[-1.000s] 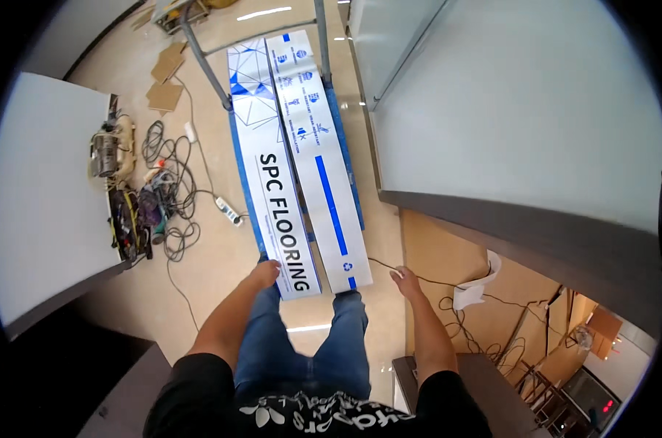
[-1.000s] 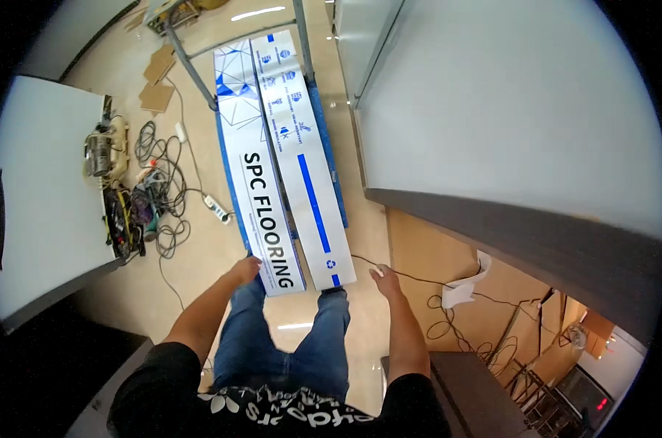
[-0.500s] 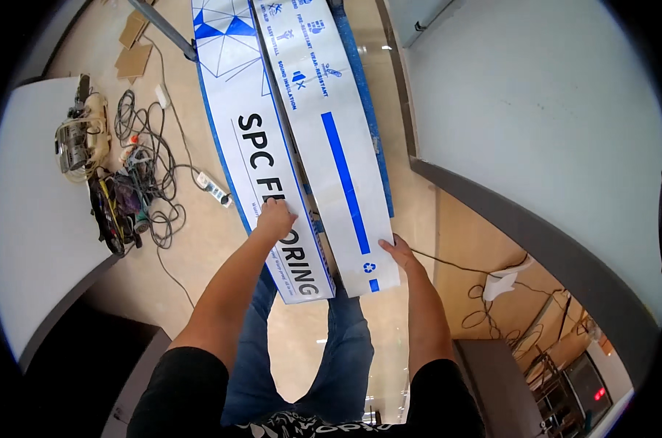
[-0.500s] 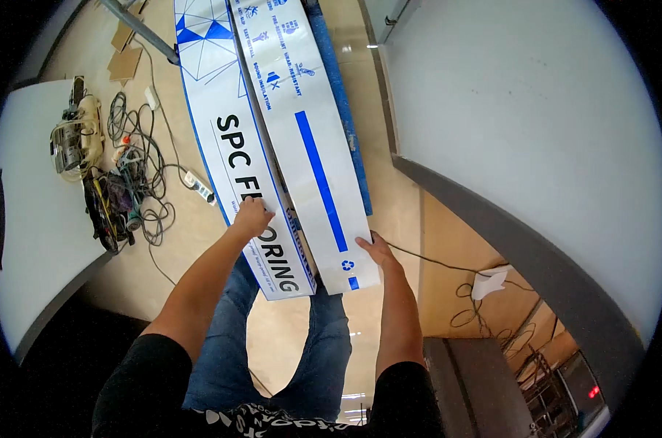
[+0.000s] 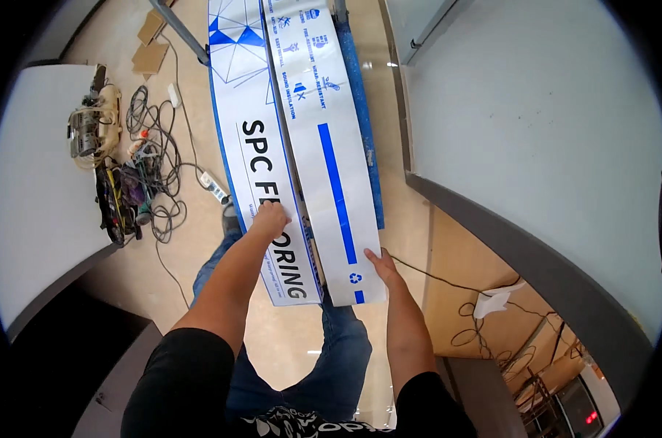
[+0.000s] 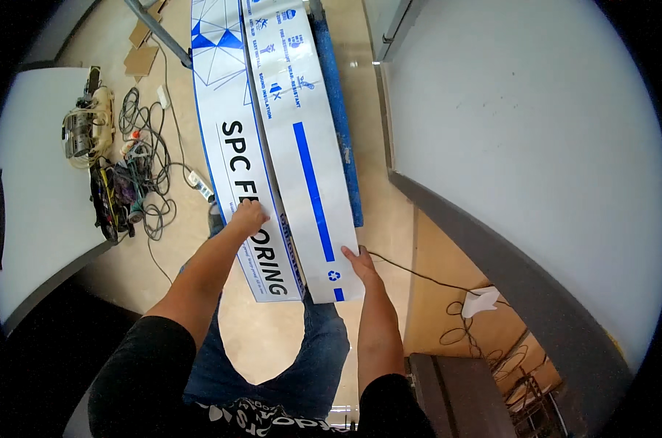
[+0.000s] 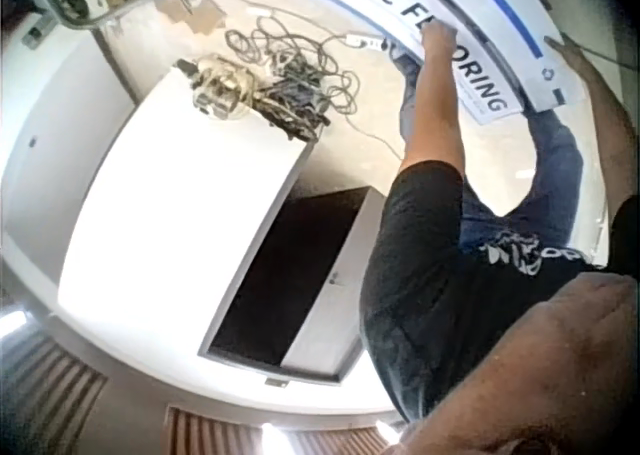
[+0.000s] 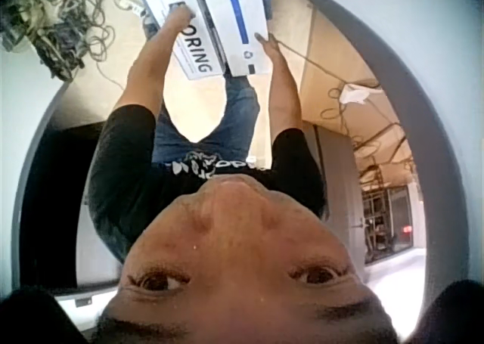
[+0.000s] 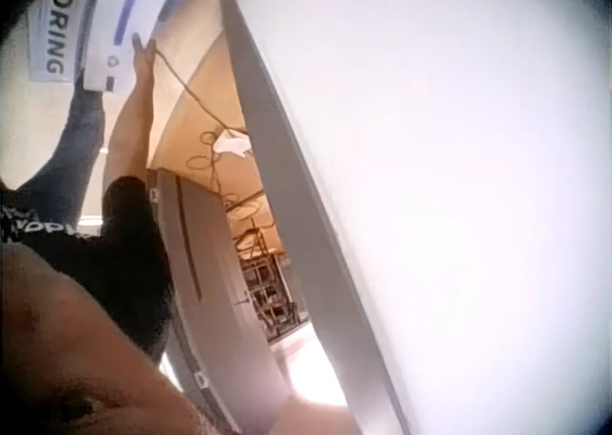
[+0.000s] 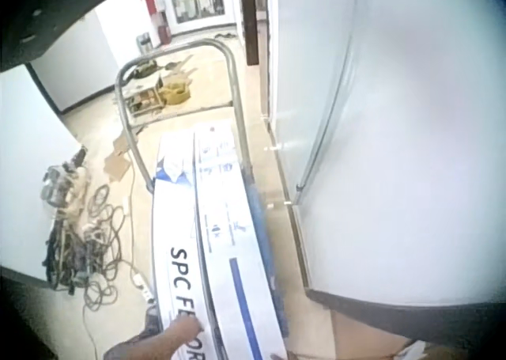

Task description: The person unboxes flooring planks, carries them to the work area, and lays them on the floor near a wall, using a hammer and a metal tool to tap them into place.

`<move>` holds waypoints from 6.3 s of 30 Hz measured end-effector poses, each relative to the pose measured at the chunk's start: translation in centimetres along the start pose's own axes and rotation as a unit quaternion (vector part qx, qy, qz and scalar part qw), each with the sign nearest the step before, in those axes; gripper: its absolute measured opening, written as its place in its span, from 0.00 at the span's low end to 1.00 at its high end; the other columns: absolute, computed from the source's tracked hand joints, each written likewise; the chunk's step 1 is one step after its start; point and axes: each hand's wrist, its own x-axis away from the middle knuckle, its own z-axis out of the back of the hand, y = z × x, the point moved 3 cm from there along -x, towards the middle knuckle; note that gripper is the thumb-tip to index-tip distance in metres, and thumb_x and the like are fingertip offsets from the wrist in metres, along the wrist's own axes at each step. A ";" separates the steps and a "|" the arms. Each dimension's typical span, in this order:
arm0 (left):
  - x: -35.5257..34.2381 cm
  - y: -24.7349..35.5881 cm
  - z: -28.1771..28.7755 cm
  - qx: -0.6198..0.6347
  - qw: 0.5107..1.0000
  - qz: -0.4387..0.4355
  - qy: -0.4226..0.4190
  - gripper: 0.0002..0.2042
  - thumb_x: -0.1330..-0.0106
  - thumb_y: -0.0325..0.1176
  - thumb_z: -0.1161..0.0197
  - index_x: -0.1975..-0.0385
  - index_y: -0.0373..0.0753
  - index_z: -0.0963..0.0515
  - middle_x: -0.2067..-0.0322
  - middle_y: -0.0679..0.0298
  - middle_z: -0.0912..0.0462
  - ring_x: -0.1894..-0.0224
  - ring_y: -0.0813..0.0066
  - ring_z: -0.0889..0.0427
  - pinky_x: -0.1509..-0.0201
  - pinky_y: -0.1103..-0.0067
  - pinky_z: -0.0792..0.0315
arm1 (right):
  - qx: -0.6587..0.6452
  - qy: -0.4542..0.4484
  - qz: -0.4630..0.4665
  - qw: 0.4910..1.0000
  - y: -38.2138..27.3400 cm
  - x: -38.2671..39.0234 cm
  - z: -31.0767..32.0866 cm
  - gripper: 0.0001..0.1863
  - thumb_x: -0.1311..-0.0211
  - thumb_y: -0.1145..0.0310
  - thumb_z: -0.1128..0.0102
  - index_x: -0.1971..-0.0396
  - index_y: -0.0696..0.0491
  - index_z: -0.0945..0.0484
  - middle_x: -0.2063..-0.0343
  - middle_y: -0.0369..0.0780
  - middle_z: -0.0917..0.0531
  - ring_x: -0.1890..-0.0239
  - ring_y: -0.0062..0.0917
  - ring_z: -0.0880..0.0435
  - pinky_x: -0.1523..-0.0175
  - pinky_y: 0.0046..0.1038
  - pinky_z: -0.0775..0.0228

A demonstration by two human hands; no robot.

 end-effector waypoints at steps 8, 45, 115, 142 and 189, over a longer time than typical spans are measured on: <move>1.1 -0.9 -0.8 0.013 0.997 -0.033 0.073 0.17 0.29 0.45 0.35 0.61 0.32 0.16 0.54 0.52 0.23 0.49 0.51 0.24 0.45 0.63 0.26 | -0.003 -0.001 -0.009 1.000 -3.4 5.2 0.8 0.46 0.34 0.39 0.34 0.31 0.62 0.34 0.39 0.53 0.20 0.37 0.41 0.21 0.32 0.36 0.31; -20.2 3.4 32.1 0.768 0.610 0.067 -0.183 0.39 0.29 0.63 0.39 0.31 0.34 0.31 0.38 0.52 0.19 0.40 0.56 0.18 0.36 0.61 0.24 | -0.066 0.073 -0.153 0.983 -24.8 34.7 -3.5 0.47 0.49 0.51 0.17 0.37 0.62 0.32 0.47 0.51 0.15 0.45 0.39 0.15 0.41 0.36 0.23; 3.9 -8.8 21.3 0.784 0.572 0.007 -0.242 0.42 0.29 0.70 0.51 0.25 0.45 0.37 0.30 0.58 0.28 0.31 0.48 0.27 0.26 0.48 0.36 | 0.078 0.101 -0.212 0.969 -4.6 70.3 -7.2 0.52 0.51 0.27 0.29 0.39 0.59 0.22 0.43 0.54 0.18 0.40 0.47 0.20 0.33 0.41 0.31; 45.8 12.9 26.6 0.819 0.552 -0.137 -0.069 0.42 0.31 0.74 0.59 0.25 0.49 0.35 0.25 0.61 0.36 0.25 0.48 0.37 0.25 0.46 0.41 | -0.008 0.119 0.012 0.993 11.4 77.9 23.3 0.48 0.30 0.25 0.62 0.58 0.60 0.12 0.54 0.57 0.14 0.47 0.51 0.17 0.39 0.46 0.28; 41.6 64.0 -10.6 0.919 0.387 -0.067 -0.033 0.43 0.33 0.74 0.57 0.28 0.48 0.32 0.30 0.60 0.30 0.30 0.49 0.32 0.30 0.50 0.36 | 0.320 0.344 0.023 0.882 42.0 77.9 74.5 0.36 0.25 0.36 0.58 0.67 0.54 0.14 0.66 0.47 0.11 0.57 0.42 0.12 0.42 0.45 0.31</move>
